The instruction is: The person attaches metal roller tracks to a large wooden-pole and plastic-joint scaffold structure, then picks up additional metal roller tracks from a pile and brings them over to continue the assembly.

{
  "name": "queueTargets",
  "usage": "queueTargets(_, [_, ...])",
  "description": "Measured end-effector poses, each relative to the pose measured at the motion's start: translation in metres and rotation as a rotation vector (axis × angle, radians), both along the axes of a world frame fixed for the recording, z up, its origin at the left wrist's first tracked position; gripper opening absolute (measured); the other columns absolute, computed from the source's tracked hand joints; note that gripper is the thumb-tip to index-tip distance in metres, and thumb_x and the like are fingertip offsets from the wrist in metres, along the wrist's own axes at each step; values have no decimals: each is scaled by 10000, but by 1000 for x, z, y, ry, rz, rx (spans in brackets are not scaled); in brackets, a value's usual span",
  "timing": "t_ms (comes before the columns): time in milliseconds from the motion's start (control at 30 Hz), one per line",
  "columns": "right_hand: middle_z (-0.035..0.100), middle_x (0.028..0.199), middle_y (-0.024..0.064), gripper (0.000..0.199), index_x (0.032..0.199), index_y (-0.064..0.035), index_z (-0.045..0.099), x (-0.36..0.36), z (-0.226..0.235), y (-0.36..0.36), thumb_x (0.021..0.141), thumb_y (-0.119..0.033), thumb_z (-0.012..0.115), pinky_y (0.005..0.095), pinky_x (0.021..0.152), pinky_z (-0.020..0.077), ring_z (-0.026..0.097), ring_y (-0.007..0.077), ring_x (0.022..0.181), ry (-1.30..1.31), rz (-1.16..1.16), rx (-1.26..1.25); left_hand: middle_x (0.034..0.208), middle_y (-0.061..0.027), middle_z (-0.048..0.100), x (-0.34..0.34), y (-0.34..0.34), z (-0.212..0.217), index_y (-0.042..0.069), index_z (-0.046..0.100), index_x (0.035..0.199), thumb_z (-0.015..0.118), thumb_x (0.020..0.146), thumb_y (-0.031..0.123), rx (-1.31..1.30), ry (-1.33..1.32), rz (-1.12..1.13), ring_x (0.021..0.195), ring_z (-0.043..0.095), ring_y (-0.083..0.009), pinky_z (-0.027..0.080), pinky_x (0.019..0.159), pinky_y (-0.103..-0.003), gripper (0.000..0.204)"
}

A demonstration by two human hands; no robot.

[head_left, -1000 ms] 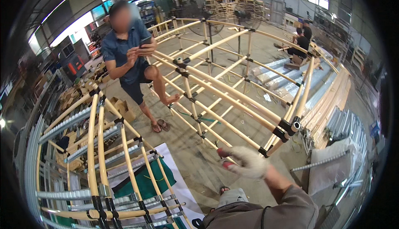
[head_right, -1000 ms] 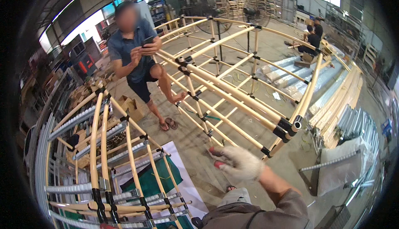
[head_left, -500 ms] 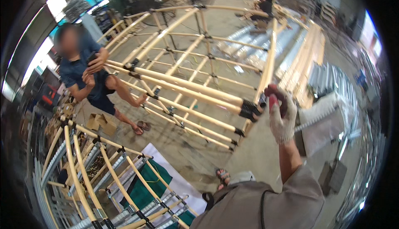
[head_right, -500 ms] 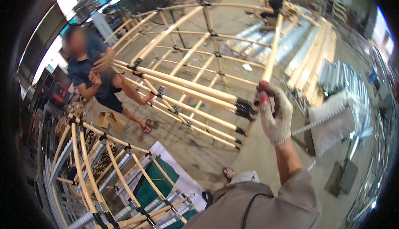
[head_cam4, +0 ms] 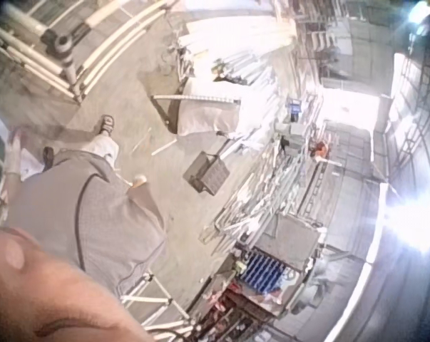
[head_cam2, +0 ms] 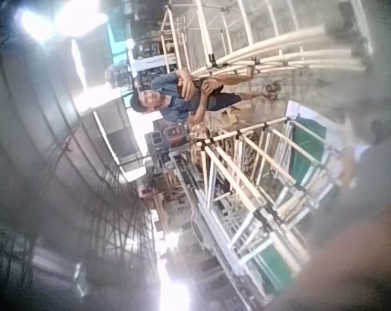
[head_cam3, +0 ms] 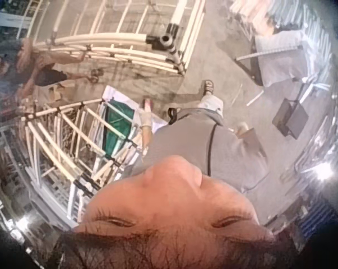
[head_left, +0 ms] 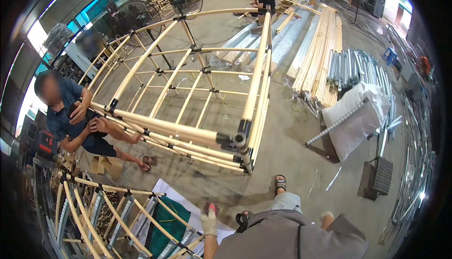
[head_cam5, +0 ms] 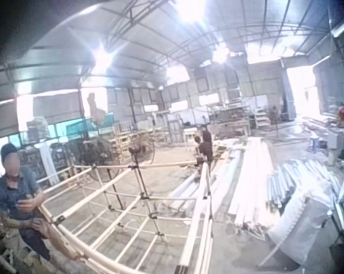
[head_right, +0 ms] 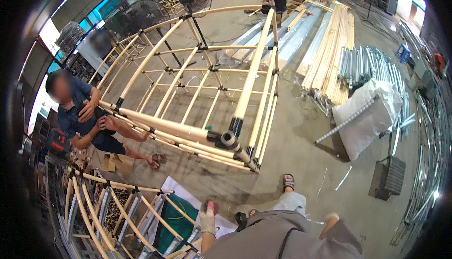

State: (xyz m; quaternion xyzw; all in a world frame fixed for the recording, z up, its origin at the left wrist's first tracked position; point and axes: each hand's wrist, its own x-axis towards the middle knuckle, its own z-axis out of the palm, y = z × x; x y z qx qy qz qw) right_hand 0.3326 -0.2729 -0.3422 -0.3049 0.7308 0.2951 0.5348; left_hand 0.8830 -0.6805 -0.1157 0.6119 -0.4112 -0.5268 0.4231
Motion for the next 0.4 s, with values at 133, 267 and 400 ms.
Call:
queueTargets(133, [702, 999, 100, 276, 1137, -84, 697, -8, 37, 19, 914, -207, 592, 452, 746, 564, 682, 285, 892, -257, -1011, 106, 1047, -143, 725, -56, -18, -52, 27, 680, 1112, 676, 932, 341, 152, -343, -221, 946, 688, -300, 529, 859, -387, 362])
queueTargets(267, [644, 831, 98, 291, 1146, -32, 631, -67, 98, -82, 922, -205, 562, 407, 592, 540, 629, 262, 672, 39, -1359, -364, 957, -133, 736, -122, -43, -109, 60, 696, 1106, 655, 921, 377, 292, -687, -418, 882, 689, -324, 541, 793, -413, 369])
queueTargets(400, [626, 749, 99, 314, 1175, -28, 599, -208, 76, -167, 935, -226, 560, 402, 520, 530, 616, 255, 570, 34, -1349, -672, 895, -98, 757, -183, -53, -180, 124, 718, 1098, 649, 940, 415, 797, -422, -211, 748, 719, -307, 557, 708, -409, 338])
